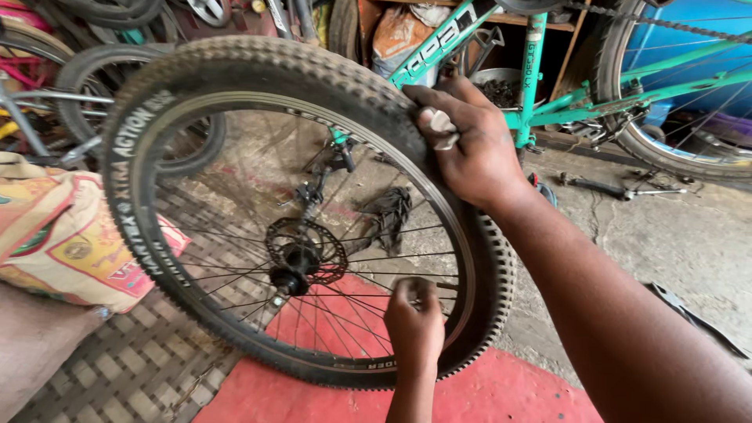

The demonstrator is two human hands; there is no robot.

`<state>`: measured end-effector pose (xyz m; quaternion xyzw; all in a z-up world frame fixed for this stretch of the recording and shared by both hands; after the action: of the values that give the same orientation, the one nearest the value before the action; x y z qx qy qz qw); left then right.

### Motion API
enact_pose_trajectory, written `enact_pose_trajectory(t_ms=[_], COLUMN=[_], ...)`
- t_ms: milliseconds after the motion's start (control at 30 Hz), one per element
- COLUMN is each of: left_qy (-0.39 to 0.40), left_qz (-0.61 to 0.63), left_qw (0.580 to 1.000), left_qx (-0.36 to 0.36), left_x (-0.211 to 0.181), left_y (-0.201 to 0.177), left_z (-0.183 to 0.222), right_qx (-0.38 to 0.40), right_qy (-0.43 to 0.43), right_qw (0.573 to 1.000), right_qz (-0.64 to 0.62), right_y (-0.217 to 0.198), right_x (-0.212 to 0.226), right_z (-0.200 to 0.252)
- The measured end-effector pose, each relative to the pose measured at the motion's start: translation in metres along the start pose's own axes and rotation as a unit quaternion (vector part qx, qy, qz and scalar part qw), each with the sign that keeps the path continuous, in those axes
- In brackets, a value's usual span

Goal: The person removes a bicycle tire from a rim using a wrench and by hand, and then reinstalls the tire onto the wheel.

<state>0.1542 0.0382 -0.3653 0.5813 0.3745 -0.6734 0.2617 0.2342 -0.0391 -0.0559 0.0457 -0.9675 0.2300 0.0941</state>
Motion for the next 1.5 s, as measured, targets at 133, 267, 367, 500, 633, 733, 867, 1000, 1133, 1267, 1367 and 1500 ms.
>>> enact_pose_trajectory(t_ms=[133,267,367,500,633,733,867,1000,1133,1267,1367,1500], left_qy=[0.202,-0.018,0.050,0.145,0.000,0.038,0.069,0.011,0.066,0.108,0.107,0.102], left_qz=[0.021,0.103,0.045,0.000,0.192,0.120,0.079,0.188,0.196,0.307,0.327,0.354], left_qw=[0.979,0.968,0.973,0.977,0.943,0.960,0.976,0.959,0.964,0.933,0.927,0.917], left_qx=[0.022,0.230,0.221,0.156,0.270,0.251,0.192,0.211,0.167,0.155,0.150,0.150], left_x=[-0.027,0.018,0.007,-0.009,0.010,0.002,-0.008,-0.004,-0.029,-0.079,-0.107,-0.122], left_y=[0.008,0.045,0.042,0.031,0.041,0.032,0.019,0.008,-0.011,-0.018,-0.008,0.012], left_z=[0.006,-0.009,-0.010,-0.008,-0.005,-0.006,-0.010,-0.014,-0.021,-0.018,0.000,0.029], right_qx=[0.010,0.023,0.023,0.027,0.038,0.040,0.046,0.062,0.059,0.058,0.082,0.113], right_qy=[-0.013,-0.017,-0.022,-0.023,-0.014,-0.010,0.025,0.173,0.177,0.102,0.084,-0.018], right_qw=[1.000,0.999,0.999,0.999,0.999,0.999,0.996,0.980,0.982,0.993,0.991,0.990], right_qz=[0.008,0.021,0.007,0.001,-0.009,-0.022,-0.071,-0.079,-0.030,0.017,0.067,0.087], right_y=[0.010,0.012,0.011,0.010,0.012,0.013,0.015,0.023,0.023,0.011,-0.011,-0.038], right_x=[0.006,0.007,0.010,0.012,0.014,0.016,0.010,-0.016,-0.013,0.017,0.032,0.053], right_z=[-0.004,-0.004,-0.008,-0.007,-0.006,-0.008,-0.007,0.011,0.019,0.002,-0.016,-0.029])
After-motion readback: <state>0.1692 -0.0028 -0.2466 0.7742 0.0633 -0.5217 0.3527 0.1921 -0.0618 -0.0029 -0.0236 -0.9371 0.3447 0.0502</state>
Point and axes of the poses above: each hand's wrist, its own z-axis away from the middle knuckle, its own y-axis out of the palm, x = y × z, the point moved 10 cm from there along -z, towards the middle knuckle, and after that the axes turned 7 degrees about -y, right-handed, at the moved point
